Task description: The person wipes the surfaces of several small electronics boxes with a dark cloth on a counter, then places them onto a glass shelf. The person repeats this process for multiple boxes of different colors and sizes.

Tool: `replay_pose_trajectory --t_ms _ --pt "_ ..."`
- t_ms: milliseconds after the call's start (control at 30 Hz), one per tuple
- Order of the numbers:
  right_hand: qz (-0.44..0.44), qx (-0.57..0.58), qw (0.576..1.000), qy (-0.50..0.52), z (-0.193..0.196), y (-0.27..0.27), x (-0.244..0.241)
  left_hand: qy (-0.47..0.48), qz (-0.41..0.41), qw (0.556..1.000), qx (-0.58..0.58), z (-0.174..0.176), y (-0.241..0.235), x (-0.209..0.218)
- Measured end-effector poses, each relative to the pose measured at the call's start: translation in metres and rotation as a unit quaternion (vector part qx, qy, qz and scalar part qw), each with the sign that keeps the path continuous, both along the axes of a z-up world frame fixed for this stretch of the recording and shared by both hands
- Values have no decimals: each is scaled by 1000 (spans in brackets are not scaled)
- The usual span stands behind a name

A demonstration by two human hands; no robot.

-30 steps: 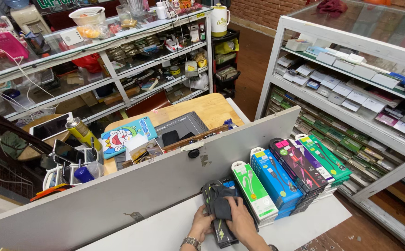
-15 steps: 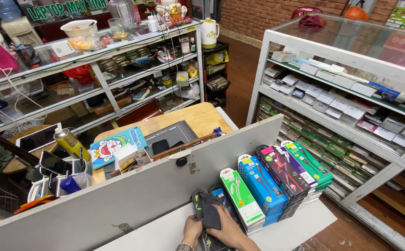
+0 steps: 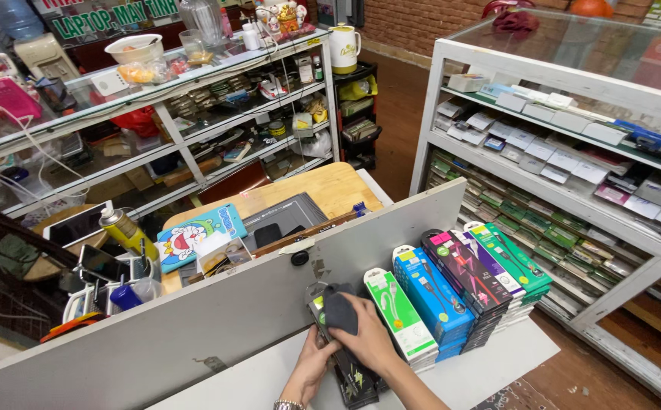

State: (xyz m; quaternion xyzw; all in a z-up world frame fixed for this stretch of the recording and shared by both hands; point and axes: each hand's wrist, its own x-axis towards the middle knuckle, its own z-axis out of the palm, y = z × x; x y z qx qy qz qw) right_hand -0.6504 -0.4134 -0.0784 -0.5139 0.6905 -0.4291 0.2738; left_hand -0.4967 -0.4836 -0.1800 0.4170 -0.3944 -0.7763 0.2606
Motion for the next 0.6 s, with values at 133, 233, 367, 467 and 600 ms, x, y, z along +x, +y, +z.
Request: replay_pose_trajectory --t_ms 133,233,367,467,600 --pt "-92 58 994 -19 26 -11 -11 -33 1 999 -43 41 9 18" --pt "-118 -26 983 -139 30 -20 -11 -89 12 982 -165 53 9 25" --pt "-2 -127 987 -103 17 -27 13 -222 39 922 -313 56 15 16" --pt "-53 -155 980 -111 15 -35 14 -262 62 905 -329 68 19 15" --pt "-100 -40 954 -279 20 -35 3 -205 44 928 -307 87 27 30"
